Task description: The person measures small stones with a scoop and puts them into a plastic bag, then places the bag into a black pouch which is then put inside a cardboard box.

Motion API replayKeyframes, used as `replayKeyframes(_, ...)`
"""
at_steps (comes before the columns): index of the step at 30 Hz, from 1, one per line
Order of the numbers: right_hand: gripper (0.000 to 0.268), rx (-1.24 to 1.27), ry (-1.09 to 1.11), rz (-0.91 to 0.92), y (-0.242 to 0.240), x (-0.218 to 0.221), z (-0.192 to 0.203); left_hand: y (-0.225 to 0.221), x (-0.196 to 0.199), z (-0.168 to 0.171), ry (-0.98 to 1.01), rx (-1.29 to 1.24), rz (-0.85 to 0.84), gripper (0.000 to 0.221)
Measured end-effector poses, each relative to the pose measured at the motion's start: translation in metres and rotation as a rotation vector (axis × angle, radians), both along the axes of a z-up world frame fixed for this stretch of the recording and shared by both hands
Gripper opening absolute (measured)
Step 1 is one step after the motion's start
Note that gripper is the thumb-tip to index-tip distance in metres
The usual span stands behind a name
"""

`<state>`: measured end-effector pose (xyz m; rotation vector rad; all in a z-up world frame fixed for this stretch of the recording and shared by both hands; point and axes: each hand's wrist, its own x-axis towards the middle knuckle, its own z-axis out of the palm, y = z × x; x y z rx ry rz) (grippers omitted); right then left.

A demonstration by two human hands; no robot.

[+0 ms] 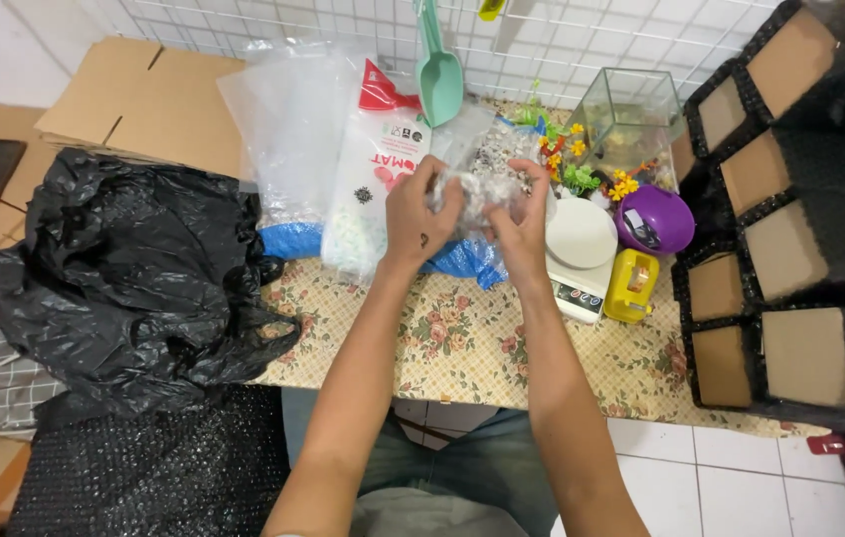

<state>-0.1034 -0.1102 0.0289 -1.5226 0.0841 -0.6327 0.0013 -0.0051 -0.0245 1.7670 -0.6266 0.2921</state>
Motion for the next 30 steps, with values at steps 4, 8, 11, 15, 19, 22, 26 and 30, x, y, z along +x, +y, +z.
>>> replayKeyframes(4,0.027,-0.151,-0.002,-0.101,-0.011,0.007,-0.017,0.008,0.003,0.015,-0.08,-0.03,-0.03,0.012)
replayKeyframes(8,0.012,-0.211,0.063,-0.05,-0.012,0.006,-0.024,0.017,0.01,0.015,-0.05,0.025,-0.139,0.013)
replayKeyframes(11,0.009,-0.364,-0.036,-0.04,-0.026,0.023,-0.052,0.023,0.016,0.006,-0.067,0.11,-0.197,0.007)
replayKeyframes(15,0.012,-0.725,-0.03,-0.106,-0.023,0.026,-0.068,0.04,0.01,0.019,-0.124,0.45,-0.093,0.015)
replayKeyframes(19,0.029,-0.839,-0.042,-0.141,-0.011,0.012,-0.028,0.032,0.009,0.012,-0.251,0.483,-0.003,0.017)
replayKeyframes(22,0.024,-0.854,-0.131,-0.167,-0.011,0.012,-0.028,0.035,0.007,0.013,-0.248,0.412,-0.016,0.017)
replayKeyframes(26,0.011,-0.878,-0.082,-0.143,-0.016,0.017,-0.05,0.026,0.009,0.001,-0.195,0.505,0.042,0.015)
replayKeyframes(30,0.008,-0.911,-0.143,-0.232,-0.015,0.02,-0.054,0.018,0.011,-0.012,-0.256,0.468,0.169,0.028)
